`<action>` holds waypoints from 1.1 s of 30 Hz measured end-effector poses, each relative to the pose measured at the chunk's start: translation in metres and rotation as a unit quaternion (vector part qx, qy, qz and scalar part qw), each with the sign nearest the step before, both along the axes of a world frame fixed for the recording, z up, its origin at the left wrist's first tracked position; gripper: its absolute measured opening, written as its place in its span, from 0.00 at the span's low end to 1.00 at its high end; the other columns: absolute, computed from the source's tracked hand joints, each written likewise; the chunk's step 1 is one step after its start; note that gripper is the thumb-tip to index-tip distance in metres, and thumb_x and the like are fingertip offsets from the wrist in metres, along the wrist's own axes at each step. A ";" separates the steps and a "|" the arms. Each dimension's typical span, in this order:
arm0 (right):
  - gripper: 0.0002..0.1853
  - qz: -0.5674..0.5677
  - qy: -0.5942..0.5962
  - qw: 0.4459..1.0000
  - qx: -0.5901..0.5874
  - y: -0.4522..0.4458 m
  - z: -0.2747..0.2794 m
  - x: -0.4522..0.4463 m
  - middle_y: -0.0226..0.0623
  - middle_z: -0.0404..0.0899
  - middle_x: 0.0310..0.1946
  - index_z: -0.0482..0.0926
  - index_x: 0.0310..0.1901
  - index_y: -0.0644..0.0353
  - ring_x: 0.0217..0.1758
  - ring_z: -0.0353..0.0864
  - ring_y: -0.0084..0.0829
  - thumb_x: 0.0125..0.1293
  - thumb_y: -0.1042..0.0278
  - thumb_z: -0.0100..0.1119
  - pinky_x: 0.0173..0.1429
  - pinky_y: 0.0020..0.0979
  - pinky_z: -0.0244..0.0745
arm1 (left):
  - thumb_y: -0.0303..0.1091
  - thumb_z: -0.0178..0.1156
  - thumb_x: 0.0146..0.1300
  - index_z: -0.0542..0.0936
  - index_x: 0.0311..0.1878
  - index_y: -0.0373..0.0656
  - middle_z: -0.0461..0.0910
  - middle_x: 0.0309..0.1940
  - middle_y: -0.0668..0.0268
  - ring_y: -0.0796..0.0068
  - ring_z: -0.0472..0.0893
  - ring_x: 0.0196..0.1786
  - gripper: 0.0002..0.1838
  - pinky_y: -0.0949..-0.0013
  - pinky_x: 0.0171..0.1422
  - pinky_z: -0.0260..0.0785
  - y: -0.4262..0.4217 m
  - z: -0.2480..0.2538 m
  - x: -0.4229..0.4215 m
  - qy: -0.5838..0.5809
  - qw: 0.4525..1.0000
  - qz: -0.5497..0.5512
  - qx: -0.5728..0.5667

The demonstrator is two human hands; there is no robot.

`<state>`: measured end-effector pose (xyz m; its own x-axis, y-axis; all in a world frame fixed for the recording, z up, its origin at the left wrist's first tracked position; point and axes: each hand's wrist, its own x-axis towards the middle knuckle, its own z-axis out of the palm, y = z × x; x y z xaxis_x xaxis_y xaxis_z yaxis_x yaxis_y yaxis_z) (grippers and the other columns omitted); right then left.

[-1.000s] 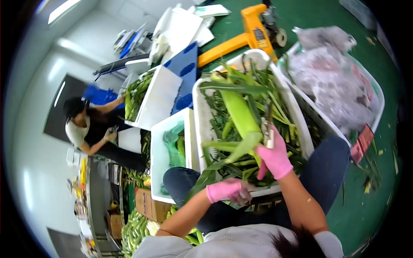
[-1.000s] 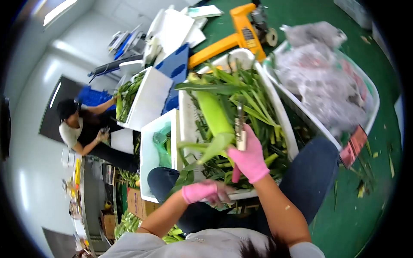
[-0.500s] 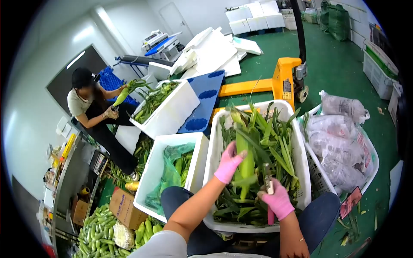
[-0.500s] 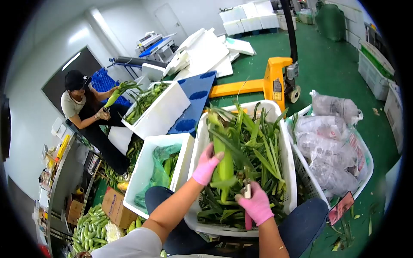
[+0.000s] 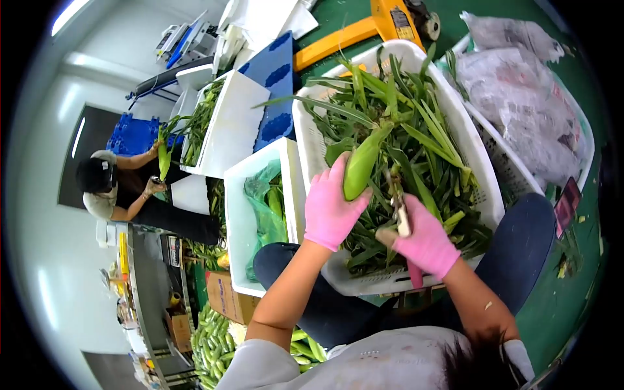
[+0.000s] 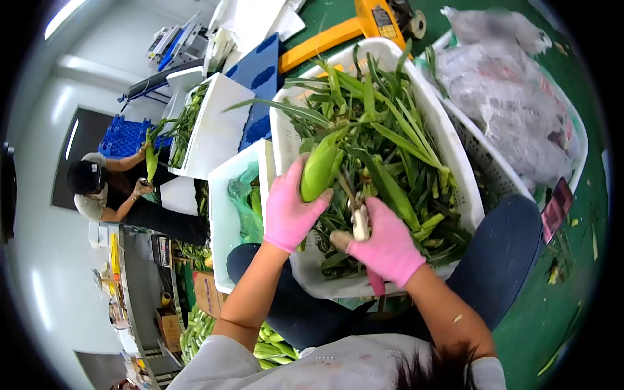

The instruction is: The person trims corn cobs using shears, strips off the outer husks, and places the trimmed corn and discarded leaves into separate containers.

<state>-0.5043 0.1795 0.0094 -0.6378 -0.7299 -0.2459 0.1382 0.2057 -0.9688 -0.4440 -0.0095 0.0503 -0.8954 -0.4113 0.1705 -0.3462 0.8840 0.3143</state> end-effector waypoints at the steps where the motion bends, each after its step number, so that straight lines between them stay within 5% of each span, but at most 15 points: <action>1: 0.42 -0.020 -0.014 0.999 -0.035 -0.001 -0.014 -0.002 0.52 0.81 0.51 0.70 0.64 0.69 0.55 0.82 0.44 0.56 0.49 0.76 0.62 0.38 0.75 | 0.35 0.73 0.50 0.74 0.67 0.41 0.84 0.49 0.51 0.47 0.80 0.51 0.38 0.55 0.59 0.73 0.002 -0.002 0.002 -0.007 1.000 -0.015 -0.009; 3: 0.42 0.010 -0.045 0.998 -0.031 -0.001 -0.022 -0.013 0.50 0.80 0.52 0.68 0.66 0.69 0.55 0.81 0.41 0.58 0.49 0.75 0.63 0.37 0.75 | 0.35 0.74 0.50 0.74 0.68 0.42 0.84 0.49 0.52 0.47 0.80 0.51 0.39 0.55 0.59 0.73 0.002 -0.008 0.008 -0.019 0.999 -0.038 -0.026; 8: 0.44 0.058 -0.020 0.997 -0.050 0.008 -0.013 -0.021 0.52 0.78 0.56 0.67 0.67 0.70 0.58 0.79 0.40 0.56 0.53 0.76 0.64 0.38 0.74 | 0.35 0.74 0.50 0.72 0.70 0.40 0.83 0.50 0.51 0.52 0.81 0.51 0.41 0.59 0.61 0.73 -0.005 0.012 0.018 -0.080 0.980 -0.108 0.145; 10: 0.45 0.069 0.036 0.997 -0.029 0.012 -0.012 -0.024 0.56 0.77 0.55 0.66 0.67 0.70 0.58 0.79 0.47 0.51 0.57 0.77 0.64 0.40 0.74 | 0.34 0.74 0.51 0.72 0.70 0.40 0.83 0.50 0.53 0.58 0.83 0.53 0.41 0.63 0.62 0.73 -0.019 0.024 0.020 -0.147 0.947 -0.142 0.246; 11: 0.45 0.079 0.088 0.993 -0.028 0.013 -0.012 -0.025 0.57 0.77 0.55 0.66 0.67 0.70 0.58 0.79 0.49 0.50 0.58 0.77 0.64 0.40 0.74 | 0.34 0.74 0.53 0.70 0.72 0.38 0.83 0.52 0.59 0.69 0.82 0.54 0.41 0.67 0.63 0.73 -0.026 0.021 0.025 -0.147 0.924 -0.137 0.324; 14: 0.46 0.093 0.107 0.990 0.007 0.016 -0.004 -0.025 0.59 0.77 0.55 0.66 0.67 0.70 0.59 0.78 0.55 0.48 0.60 0.77 0.66 0.42 0.73 | 0.36 0.73 0.55 0.74 0.68 0.41 0.83 0.51 0.59 0.69 0.82 0.52 0.36 0.65 0.62 0.73 -0.038 0.013 0.031 -0.131 0.899 -0.155 0.388; 16: 0.46 0.070 0.193 0.978 0.037 0.017 -0.016 -0.022 0.60 0.76 0.57 0.66 0.68 0.70 0.60 0.77 0.55 0.48 0.58 0.77 0.66 0.42 0.73 | 0.36 0.73 0.56 0.72 0.70 0.37 0.82 0.53 0.60 0.74 0.79 0.53 0.38 0.67 0.64 0.72 -0.042 0.013 0.031 -0.143 0.888 -0.152 0.411; 22: 0.47 0.091 0.152 0.983 0.042 0.014 -0.013 -0.022 0.59 0.79 0.55 0.66 0.67 0.71 0.59 0.79 0.55 0.48 0.56 0.77 0.65 0.42 0.74 | 0.36 0.72 0.57 0.70 0.70 0.35 0.81 0.54 0.62 0.74 0.77 0.55 0.39 0.68 0.65 0.70 -0.054 0.003 0.032 -0.137 0.838 -0.139 0.509; 26: 0.45 0.132 0.120 0.980 0.085 0.011 0.002 -0.027 0.58 0.80 0.51 0.67 0.65 0.72 0.56 0.81 0.53 0.49 0.57 0.77 0.63 0.41 0.76 | 0.35 0.74 0.56 0.71 0.71 0.37 0.81 0.56 0.64 0.76 0.77 0.57 0.39 0.68 0.66 0.70 -0.043 0.012 0.027 -0.211 0.850 -0.132 0.464; 27: 0.42 0.068 0.137 0.988 -0.009 0.010 -0.009 -0.021 0.57 0.81 0.48 0.70 0.62 0.71 0.52 0.82 0.53 0.48 0.57 0.77 0.60 0.42 0.77 | 0.36 0.74 0.57 0.71 0.72 0.38 0.81 0.57 0.64 0.76 0.77 0.57 0.39 0.68 0.67 0.70 -0.047 0.007 0.028 -0.202 0.855 -0.142 0.456; 30: 0.28 0.029 -0.016 0.998 -0.052 0.004 -0.014 -0.007 0.39 0.81 0.34 0.77 0.51 0.69 0.37 0.81 0.31 0.52 0.62 0.76 0.45 0.33 0.77 | 0.34 0.75 0.53 0.70 0.71 0.35 0.82 0.55 0.61 0.74 0.78 0.56 0.42 0.67 0.65 0.71 -0.049 0.019 0.023 -0.175 0.894 -0.183 0.369; 33: 0.16 0.016 -0.171 0.981 -0.094 0.004 -0.004 0.004 0.28 0.78 0.28 0.79 0.43 0.64 0.31 0.75 0.18 0.55 0.69 0.73 0.38 0.25 0.72 | 0.33 0.75 0.52 0.74 0.67 0.36 0.82 0.50 0.56 0.66 0.81 0.52 0.38 0.65 0.62 0.72 -0.045 0.034 0.021 -0.165 0.917 -0.171 0.320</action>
